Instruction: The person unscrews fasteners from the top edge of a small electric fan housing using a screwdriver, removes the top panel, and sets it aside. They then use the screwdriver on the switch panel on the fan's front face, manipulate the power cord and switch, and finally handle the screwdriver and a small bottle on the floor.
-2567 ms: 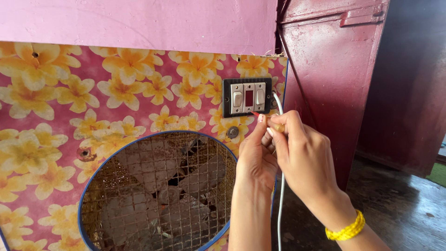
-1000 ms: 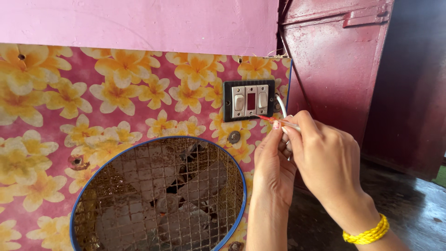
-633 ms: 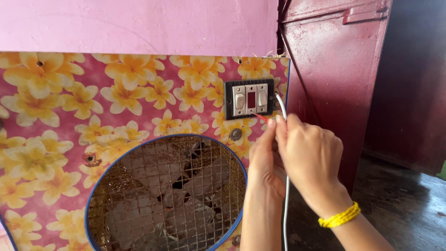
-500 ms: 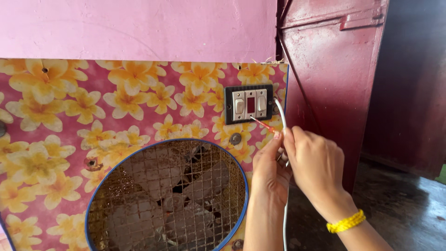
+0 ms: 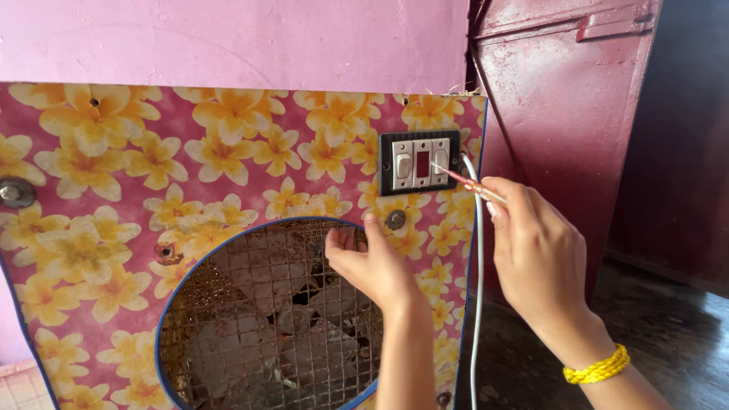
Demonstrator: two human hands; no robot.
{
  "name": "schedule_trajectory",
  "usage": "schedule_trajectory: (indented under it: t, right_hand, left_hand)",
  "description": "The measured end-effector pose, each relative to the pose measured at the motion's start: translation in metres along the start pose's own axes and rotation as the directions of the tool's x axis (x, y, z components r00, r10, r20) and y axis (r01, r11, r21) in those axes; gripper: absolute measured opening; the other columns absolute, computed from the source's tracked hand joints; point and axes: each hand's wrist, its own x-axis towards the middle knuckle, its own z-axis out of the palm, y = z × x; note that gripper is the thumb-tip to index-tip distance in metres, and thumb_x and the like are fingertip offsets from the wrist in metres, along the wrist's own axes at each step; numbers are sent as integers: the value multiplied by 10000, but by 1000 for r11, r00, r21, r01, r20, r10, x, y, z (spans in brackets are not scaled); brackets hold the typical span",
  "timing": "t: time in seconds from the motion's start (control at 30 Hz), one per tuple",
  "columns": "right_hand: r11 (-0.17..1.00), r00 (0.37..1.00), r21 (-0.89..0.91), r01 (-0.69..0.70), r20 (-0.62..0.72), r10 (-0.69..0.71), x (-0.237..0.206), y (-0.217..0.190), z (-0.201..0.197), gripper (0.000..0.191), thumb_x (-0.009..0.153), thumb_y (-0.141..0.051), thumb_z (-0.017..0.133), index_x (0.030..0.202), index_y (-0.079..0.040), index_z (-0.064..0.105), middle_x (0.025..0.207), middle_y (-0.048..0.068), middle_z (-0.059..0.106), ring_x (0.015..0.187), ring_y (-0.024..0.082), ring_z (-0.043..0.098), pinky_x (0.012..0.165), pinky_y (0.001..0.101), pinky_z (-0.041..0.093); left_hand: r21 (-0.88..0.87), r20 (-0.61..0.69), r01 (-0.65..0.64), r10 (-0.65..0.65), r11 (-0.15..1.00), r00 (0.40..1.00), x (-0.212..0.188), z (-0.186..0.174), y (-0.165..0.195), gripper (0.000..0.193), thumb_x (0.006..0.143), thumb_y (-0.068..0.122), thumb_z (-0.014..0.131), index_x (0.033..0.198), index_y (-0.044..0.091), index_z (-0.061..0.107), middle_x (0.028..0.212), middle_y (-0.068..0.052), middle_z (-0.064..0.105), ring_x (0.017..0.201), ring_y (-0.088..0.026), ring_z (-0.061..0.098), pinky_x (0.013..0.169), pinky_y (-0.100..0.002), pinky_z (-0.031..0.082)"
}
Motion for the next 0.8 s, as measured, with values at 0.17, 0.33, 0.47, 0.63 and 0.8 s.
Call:
schedule_trajectory:
  t: [0.17, 0.33, 0.47, 0.63, 0.8]
  right_hand:
    - [997, 997, -60, -39, 58, 43, 2, -1, -4, 288, 955, -19, 633, 1207, -97, 748, 866, 113, 670, 770, 297, 678, 677, 417, 543]
    - [999, 999, -36, -16, 33, 17, 5, -3, 0, 264, 931, -47, 674, 1169, -97, 778, 854, 89, 665, 752, 262, 674, 669, 386, 544]
    - [998, 998, -5, -66, 12, 66, 6, -8, 1, 211, 924, -84, 717, 1124, -96, 785, 850, 90, 674, 723, 266, 670, 655, 388, 531]
    - [995, 995, 38, -94, -13, 94, 9, -9, 1, 167, 940, -80, 716, 1095, -86, 778, 900, 85, 712, 718, 266, 690, 639, 377, 537]
    - [996, 998, 60, -62, -3, 63, 6, -12, 8, 150, 942, -73, 714, 1081, -80, 771, 926, 88, 720, 751, 285, 699, 664, 381, 550]
  left_hand:
    - [-199, 71, 173, -162, 965, 984, 9, -4, 13, 498, 925, 181, 664, 1339, 5, 450, 1304, -144, 579, 1140, -207, 603, 974, -334, 504]
    - [75, 45, 43, -47, 996, 998, 2, -3, 15, 522, 927, 213, 682, 1337, -1, 440, 1325, -151, 473, 1171, -245, 533, 994, -378, 463]
    - [417, 149, -476, 459, 774, 876, -12, -17, 11, 598, 906, 166, 750, 1341, -84, 425, 1316, -235, 408, 1249, -368, 437, 1052, -481, 360]
    - [621, 368, -708, 672, 336, 642, -2, -39, 15, 766, 782, 243, 821, 1351, -78, 421, 1340, -263, 391, 1281, -421, 397, 1067, -532, 323]
    - [631, 648, -752, 662, -189, 378, 17, -61, 16, 916, 721, 393, 857, 1414, -26, 429, 1417, -226, 401, 1367, -386, 389, 1172, -545, 304]
